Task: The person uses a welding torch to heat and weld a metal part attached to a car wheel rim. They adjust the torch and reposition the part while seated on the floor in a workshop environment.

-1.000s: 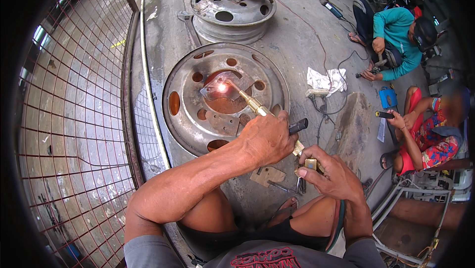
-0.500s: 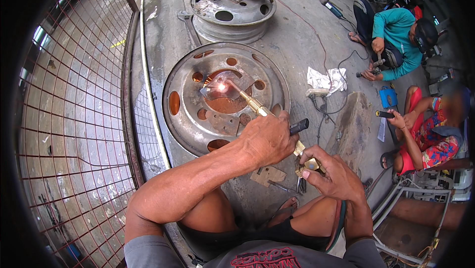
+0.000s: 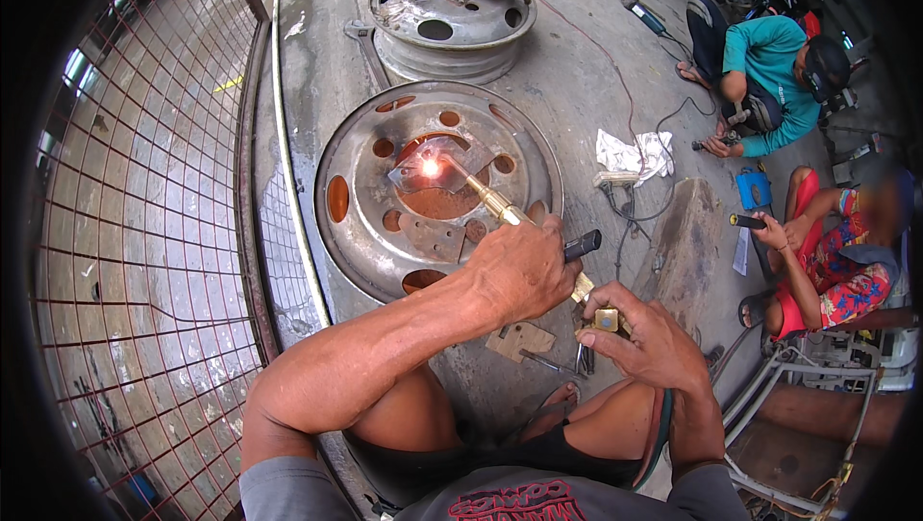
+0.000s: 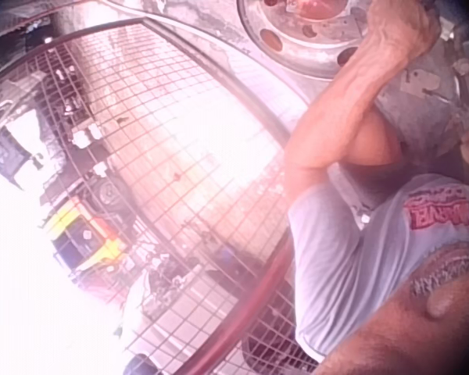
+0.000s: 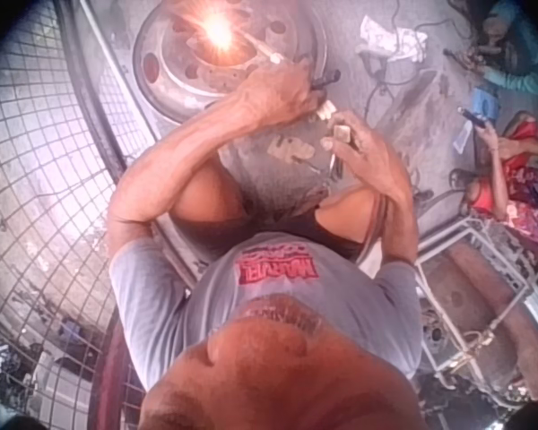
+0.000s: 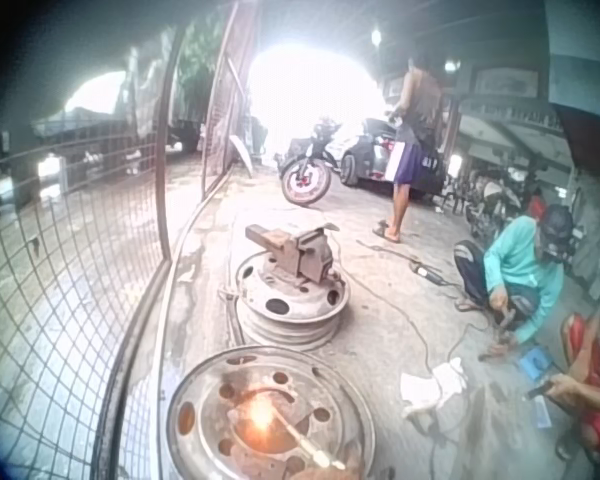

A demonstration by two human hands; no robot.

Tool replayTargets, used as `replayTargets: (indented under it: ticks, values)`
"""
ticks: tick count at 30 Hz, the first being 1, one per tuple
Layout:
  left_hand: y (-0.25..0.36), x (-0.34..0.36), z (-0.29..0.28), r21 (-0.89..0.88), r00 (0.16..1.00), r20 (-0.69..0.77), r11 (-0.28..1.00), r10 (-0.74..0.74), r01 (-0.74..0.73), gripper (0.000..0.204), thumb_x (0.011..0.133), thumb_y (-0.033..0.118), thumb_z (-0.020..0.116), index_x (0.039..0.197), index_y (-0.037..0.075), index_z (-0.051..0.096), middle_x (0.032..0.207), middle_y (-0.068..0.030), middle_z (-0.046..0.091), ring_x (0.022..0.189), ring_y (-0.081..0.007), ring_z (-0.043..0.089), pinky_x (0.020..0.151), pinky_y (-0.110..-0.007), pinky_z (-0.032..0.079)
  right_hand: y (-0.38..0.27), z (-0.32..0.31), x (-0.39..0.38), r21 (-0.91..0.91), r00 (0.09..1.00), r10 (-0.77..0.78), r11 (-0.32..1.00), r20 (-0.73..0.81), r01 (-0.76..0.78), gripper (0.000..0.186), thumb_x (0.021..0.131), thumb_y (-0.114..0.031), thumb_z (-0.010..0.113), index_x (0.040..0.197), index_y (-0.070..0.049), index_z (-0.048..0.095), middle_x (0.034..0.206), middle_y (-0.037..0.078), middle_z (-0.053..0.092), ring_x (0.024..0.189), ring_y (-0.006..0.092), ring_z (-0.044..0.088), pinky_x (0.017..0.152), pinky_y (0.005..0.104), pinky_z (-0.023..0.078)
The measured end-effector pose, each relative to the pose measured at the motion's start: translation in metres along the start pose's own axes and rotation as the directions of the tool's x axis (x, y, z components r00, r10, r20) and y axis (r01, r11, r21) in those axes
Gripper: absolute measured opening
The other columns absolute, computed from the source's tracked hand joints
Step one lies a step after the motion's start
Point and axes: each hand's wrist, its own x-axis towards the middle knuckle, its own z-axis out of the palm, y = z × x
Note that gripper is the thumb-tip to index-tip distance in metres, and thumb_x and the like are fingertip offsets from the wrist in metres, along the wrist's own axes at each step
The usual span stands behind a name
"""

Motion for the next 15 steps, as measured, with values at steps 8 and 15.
replayTargets:
  ticks: [8,15]
  values:
    - [-0.0062,0.0018,0.0090,0.020,0.997,-0.046,0.998,0.060,-0.059,0.053,0.100,0.030,0.063,0.120,-0.015,0.044,0.065,-0.0330,0.064,0.074,-0.0549,0.070,0.069,-0.058,0.057,0.0043,0.0020,-0.0003,0.017,0.999,-0.044,0.999,-0.027,0.044,0.034,0.100,-0.035,0.073,0.118,-0.010,0.059,0.077,0.013,0.067,0.063,0.0291,0.065,0.063,0.0426,0.048]
    - [-0.0046,0.0015,0.0069,0.017,0.998,-0.024,0.998,0.053,-0.052,0.051,0.101,0.031,0.062,0.116,-0.015,0.046,0.065,-0.0322,0.064,0.073,-0.0545,0.069,0.067,-0.057,0.056,0.0007,-0.0012,-0.0010,0.012,1.000,-0.017,1.000,0.000,0.017,0.035,0.100,-0.036,0.072,0.118,-0.010,0.059,0.077,0.013,0.067,0.063,0.0292,0.065,0.063,0.0427,0.048]
